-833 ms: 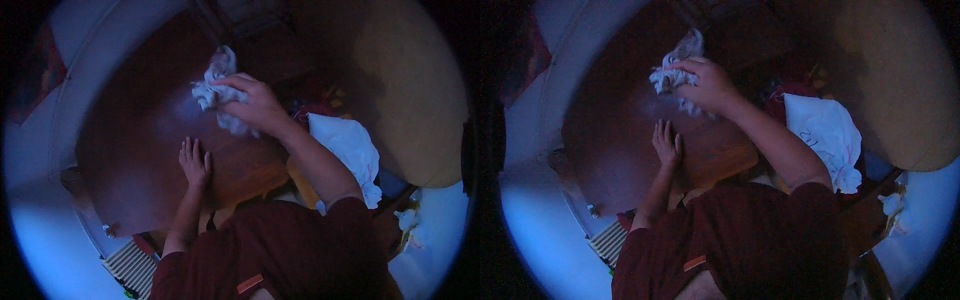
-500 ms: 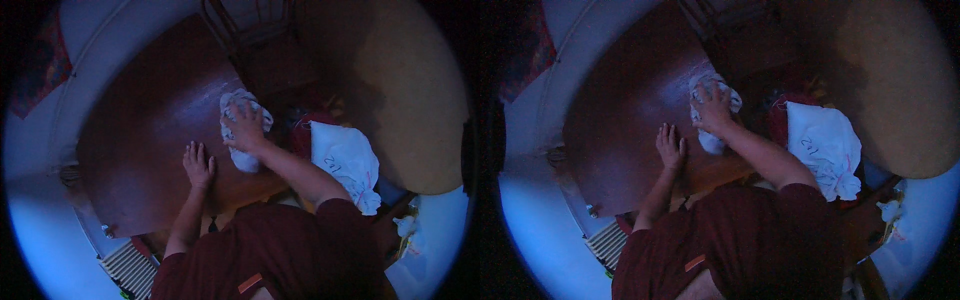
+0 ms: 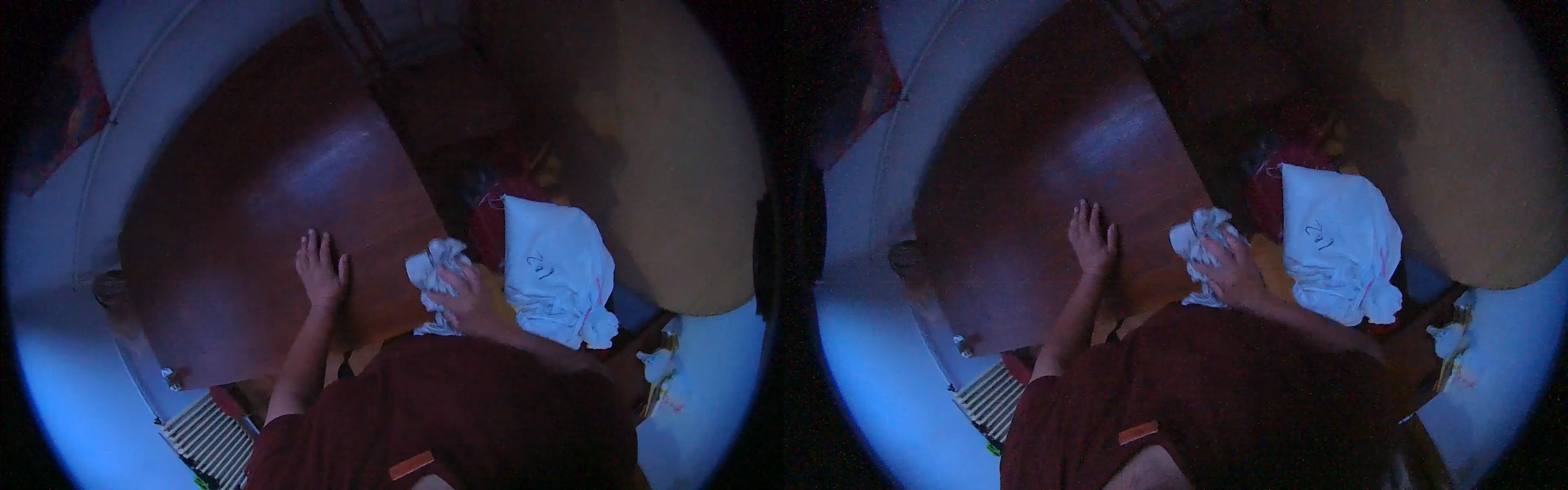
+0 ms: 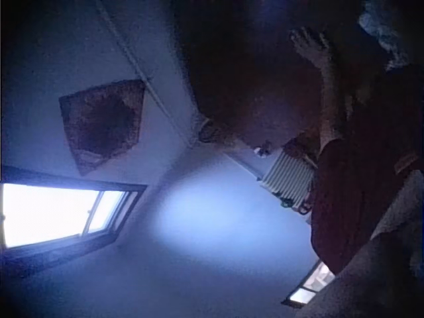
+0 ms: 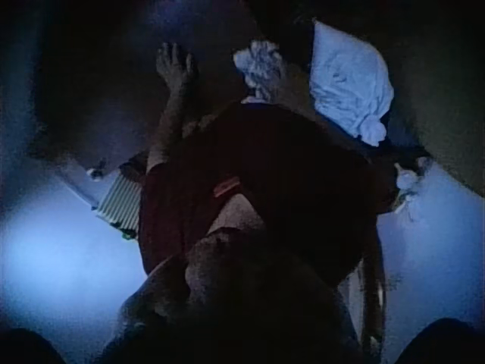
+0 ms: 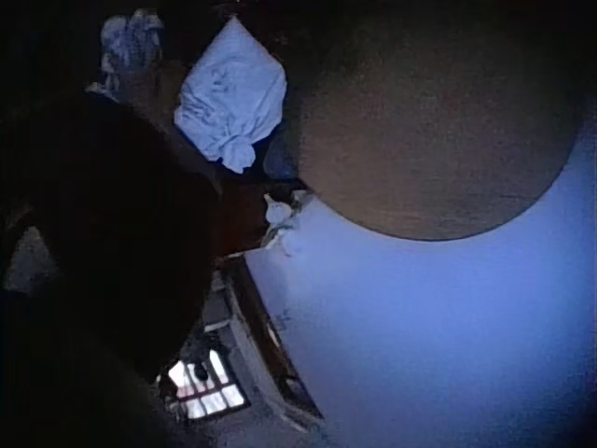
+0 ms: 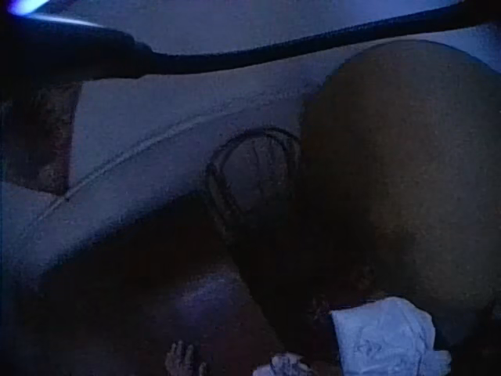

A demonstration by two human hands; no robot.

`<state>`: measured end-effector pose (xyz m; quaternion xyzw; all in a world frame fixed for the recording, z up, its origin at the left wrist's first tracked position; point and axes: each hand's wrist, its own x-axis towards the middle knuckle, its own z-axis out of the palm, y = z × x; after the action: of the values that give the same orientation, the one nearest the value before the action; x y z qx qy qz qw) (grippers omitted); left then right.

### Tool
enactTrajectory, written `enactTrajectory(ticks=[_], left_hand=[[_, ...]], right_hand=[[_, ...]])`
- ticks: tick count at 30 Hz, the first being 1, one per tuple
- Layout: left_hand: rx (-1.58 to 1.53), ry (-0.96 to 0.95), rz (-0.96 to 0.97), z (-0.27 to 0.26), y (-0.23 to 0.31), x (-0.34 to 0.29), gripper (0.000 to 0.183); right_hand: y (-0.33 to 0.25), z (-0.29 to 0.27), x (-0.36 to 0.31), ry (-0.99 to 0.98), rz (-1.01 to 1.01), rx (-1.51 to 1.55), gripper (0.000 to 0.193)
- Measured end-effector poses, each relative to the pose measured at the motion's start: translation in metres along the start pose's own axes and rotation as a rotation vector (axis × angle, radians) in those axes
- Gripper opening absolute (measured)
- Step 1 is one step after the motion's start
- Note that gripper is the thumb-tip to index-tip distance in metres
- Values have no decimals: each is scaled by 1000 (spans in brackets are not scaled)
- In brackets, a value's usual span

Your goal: The person wipes the surface of a wooden table using a white cloth. They move the cloth back and forth across the table, covering different areas and occasionally adjusting their grip. A small container with a blue lid is visible on the table but is not handled during the clip.

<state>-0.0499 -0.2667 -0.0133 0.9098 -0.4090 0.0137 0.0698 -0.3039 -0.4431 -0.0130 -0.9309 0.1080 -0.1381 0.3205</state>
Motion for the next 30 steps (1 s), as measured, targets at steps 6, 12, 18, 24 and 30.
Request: enactTrajectory(ticks=[6,12,18,24,30], left_hand=[[-8,1,6,1,-3,-2,53],[-33,18,43,3,4,4,53],[-25,8,-9,-5,0,-4,53],[-34,27,0,0,1,0,53],[-21,24,23,0,1,-2,54]], right_hand=[[26,8,100,59,-34,-150,43],[83,32,254,164,154,-131,40],[25,3,85,22,48,19,34],[-9,-26,-15,-135,77,18,59],[45,12,165,255,193,-15,63]])
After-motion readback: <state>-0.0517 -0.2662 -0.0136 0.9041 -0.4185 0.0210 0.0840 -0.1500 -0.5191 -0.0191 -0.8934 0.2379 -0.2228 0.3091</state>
